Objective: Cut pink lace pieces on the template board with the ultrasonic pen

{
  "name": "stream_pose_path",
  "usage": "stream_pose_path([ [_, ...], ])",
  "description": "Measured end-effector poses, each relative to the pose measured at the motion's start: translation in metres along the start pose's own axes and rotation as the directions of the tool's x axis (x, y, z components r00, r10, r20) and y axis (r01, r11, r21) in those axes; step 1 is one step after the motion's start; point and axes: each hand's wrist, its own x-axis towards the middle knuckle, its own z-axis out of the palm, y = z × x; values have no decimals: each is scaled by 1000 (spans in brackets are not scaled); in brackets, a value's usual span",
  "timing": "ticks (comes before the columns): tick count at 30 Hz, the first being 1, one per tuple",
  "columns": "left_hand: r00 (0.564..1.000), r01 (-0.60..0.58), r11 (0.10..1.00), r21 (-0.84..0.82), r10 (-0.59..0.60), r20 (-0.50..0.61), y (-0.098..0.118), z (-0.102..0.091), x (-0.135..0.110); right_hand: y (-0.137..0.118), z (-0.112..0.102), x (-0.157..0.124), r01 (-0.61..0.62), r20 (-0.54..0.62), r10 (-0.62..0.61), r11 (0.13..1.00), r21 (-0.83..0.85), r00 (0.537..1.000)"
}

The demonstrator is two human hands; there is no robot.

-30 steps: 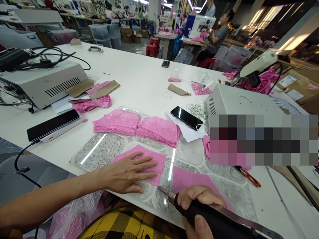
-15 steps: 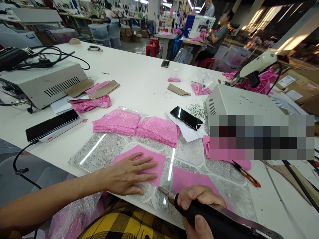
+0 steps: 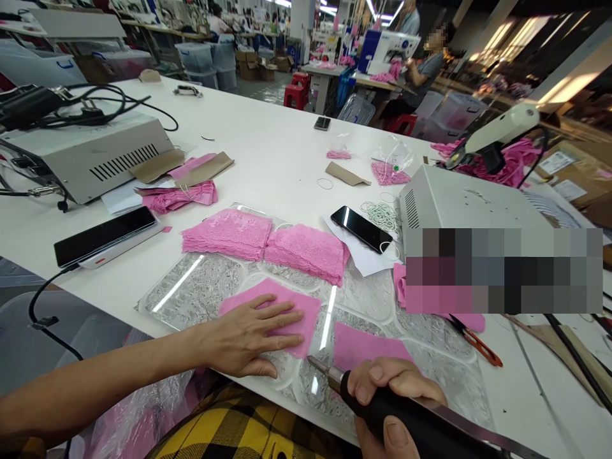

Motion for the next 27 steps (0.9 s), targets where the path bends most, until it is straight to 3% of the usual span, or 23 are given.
stream_pose_path([
  [7,1000,-3,1000,3,3,-14,1,0,1,2,6,3,8,8,-8,1000,-7,1000],
  [12,999,-11,1000,5,11,44,0,-2,2,1,5,1,-19,23,20,999,-34,1000],
  [20,1000,-1,1000,-30,0,-18,1,1,2,-1,5,0,-29,0,29,999,-43,1000],
  [24,999,37,994,-100,-37,10,-1,-14,0,-5,6,4,-55,-21,54,997,-61,998],
  [27,994,109,983,-148,-109,11,-12,-32,-14,-2,1,3,-80,-21,79,995,-54,997],
])
